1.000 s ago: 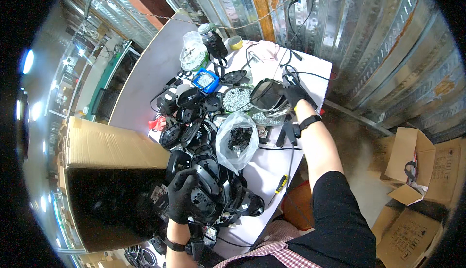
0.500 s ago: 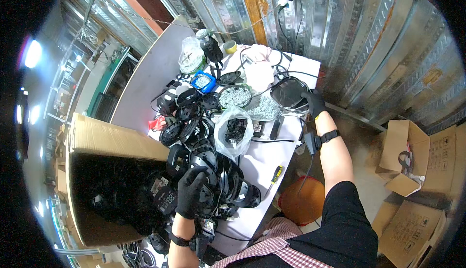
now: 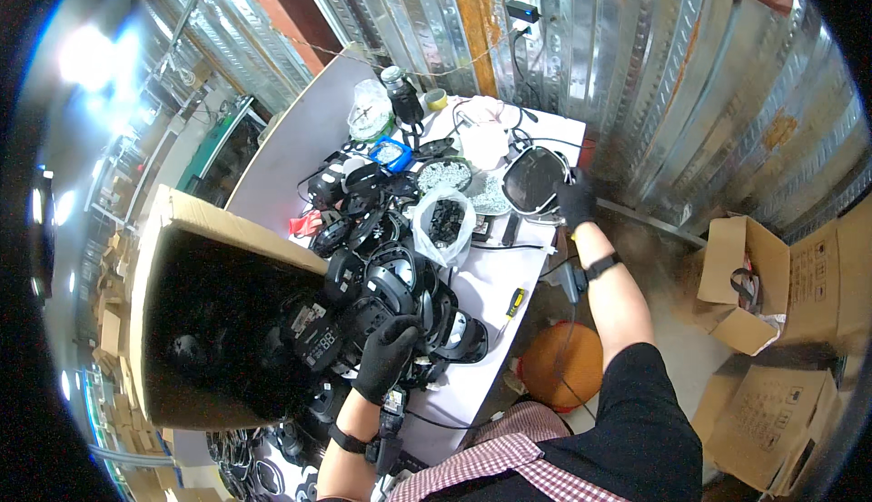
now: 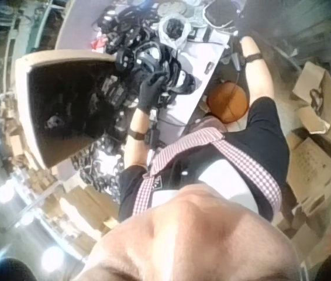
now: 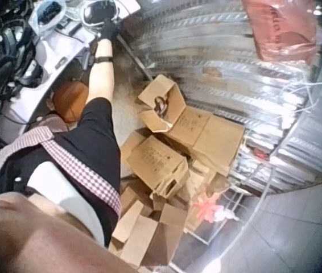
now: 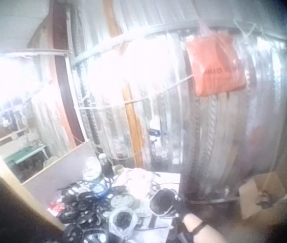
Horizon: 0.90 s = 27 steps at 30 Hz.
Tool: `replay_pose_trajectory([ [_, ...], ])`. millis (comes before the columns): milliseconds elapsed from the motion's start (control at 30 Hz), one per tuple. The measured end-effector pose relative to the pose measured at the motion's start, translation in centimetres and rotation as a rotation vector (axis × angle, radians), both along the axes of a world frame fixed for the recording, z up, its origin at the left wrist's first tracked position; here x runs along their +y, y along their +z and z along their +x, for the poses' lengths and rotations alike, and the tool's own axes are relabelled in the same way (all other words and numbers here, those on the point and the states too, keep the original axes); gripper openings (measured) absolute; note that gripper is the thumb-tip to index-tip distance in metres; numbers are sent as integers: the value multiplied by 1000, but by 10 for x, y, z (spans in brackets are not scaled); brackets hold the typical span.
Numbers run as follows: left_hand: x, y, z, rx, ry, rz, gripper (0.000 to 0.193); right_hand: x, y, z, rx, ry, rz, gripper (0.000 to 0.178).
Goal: The recorder is assembling electronic components, possibly digital displays or control panels, in a warehouse or factory setting.
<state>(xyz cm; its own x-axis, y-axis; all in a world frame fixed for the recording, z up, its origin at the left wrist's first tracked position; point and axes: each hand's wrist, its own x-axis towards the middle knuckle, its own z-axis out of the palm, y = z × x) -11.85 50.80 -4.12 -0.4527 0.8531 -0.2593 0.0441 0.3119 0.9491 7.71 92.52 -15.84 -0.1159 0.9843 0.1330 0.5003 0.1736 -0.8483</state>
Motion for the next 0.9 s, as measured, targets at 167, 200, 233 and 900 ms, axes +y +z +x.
replay_pose_trajectory([
  [167, -10, 13, 10, 178, 125, 223, 39, -107, 50, 18, 442, 461, -131, 36],
  [200, -13, 19, 14, 223, 156, 264, 45, -140, 71, 13, 379, 531, -166, 36],
  [233, -13, 24, 17, 264, 179, 306, 52, -167, 80, 11, 311, 593, -198, 37],
  [900, -234, -35, 78, -361, 532, 388, 31, -452, 113, 59, 350, 793, -623, 51],
])
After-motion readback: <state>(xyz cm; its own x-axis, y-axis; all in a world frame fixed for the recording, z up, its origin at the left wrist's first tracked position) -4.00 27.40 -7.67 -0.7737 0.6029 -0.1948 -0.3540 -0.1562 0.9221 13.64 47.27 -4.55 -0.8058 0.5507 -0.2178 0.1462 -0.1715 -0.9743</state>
